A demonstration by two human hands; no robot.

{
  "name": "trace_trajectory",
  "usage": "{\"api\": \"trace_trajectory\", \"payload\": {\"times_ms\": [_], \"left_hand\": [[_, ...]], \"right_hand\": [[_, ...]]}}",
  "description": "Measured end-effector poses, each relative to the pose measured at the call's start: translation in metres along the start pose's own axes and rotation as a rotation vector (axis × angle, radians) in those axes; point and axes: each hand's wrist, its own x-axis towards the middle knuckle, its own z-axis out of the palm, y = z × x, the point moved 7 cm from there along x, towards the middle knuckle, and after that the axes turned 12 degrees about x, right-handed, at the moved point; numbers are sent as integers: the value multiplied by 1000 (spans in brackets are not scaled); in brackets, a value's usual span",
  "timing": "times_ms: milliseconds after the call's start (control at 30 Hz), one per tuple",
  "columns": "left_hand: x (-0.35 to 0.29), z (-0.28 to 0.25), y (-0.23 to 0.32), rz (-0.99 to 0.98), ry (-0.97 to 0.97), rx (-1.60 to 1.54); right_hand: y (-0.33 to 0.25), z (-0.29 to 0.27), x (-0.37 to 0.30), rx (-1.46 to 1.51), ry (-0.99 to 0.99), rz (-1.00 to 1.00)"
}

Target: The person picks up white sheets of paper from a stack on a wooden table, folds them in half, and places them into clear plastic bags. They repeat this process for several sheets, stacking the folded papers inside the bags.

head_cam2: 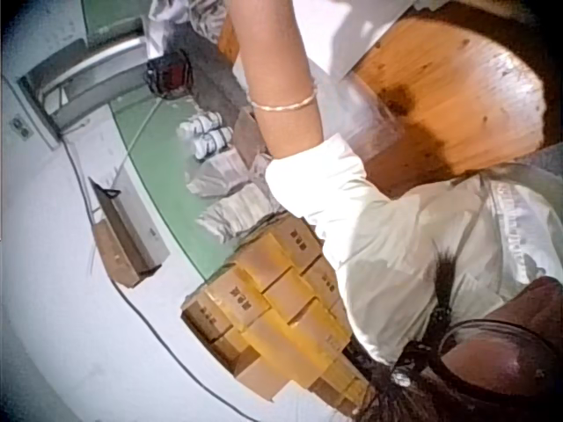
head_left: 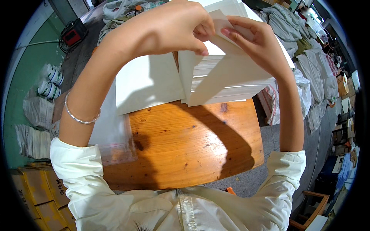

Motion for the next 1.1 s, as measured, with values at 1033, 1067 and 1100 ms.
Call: {"api": "trace_trajectory", "payload": {"times_ms": [1033,1067,1100], "left_hand": [[-34,37,-60,16,588,-212],[-32,37,-62,30,592,-226],[-29,37,-62,44,591,-239]], "right_hand": [[-16,7,9,-158,-294,-42],[-17,6,9,-135,-288,-46],[-17,5,9,-109,-280,-47]]}}
